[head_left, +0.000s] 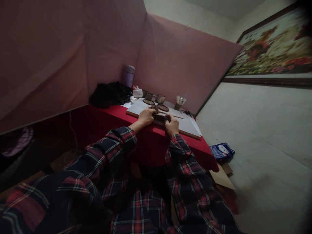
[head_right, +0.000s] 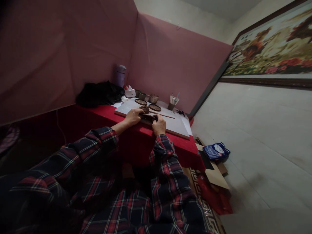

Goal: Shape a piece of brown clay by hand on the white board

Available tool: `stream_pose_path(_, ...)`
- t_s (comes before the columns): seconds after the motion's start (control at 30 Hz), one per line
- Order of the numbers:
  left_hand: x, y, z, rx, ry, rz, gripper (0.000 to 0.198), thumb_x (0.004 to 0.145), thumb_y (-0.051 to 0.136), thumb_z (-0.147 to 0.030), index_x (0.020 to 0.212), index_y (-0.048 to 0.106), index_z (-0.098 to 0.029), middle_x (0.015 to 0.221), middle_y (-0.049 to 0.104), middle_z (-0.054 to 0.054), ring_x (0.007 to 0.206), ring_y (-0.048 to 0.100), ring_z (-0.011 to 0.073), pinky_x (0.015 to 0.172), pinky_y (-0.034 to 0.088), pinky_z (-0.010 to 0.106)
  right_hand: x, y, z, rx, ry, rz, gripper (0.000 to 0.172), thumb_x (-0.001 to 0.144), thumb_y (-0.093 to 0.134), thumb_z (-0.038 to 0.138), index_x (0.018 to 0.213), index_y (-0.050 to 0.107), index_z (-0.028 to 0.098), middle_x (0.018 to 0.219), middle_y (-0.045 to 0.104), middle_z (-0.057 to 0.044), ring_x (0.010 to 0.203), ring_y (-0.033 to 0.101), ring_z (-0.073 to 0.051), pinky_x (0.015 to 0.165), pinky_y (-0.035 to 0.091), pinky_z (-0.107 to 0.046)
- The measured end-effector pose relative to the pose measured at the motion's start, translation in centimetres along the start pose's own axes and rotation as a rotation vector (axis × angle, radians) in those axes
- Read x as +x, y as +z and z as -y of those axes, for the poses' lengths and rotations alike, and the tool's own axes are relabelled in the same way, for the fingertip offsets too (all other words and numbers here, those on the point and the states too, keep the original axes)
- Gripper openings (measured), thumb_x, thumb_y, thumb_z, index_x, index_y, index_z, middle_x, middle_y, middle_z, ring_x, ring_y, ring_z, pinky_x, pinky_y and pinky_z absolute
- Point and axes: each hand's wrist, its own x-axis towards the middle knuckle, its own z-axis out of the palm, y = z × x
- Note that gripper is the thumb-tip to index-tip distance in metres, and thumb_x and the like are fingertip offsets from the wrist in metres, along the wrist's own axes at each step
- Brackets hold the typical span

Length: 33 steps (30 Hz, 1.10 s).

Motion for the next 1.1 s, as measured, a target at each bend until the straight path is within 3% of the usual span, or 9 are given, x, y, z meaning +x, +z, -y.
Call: stream_pose_path(1.1, -0.16, 0.13, -0.10, 0.012, 0.002, -0.010, 0.037, 0.075, 0.051, -0.008, 0.103, 0.071, -0.019, 0.104, 0.071, 0.008, 0.099, 0.063, 0.0207, 0.087, 0.047, 0.029, 0.00, -0.04, -0.20, 0.002, -0.040, -0.013, 0.023, 0.075, 0.048, 0.019, 0.090, 0.066, 0.019, 0.090, 0.071, -0.007, 0.087, 0.063, -0.022, 0.086, 0.047, -0.036)
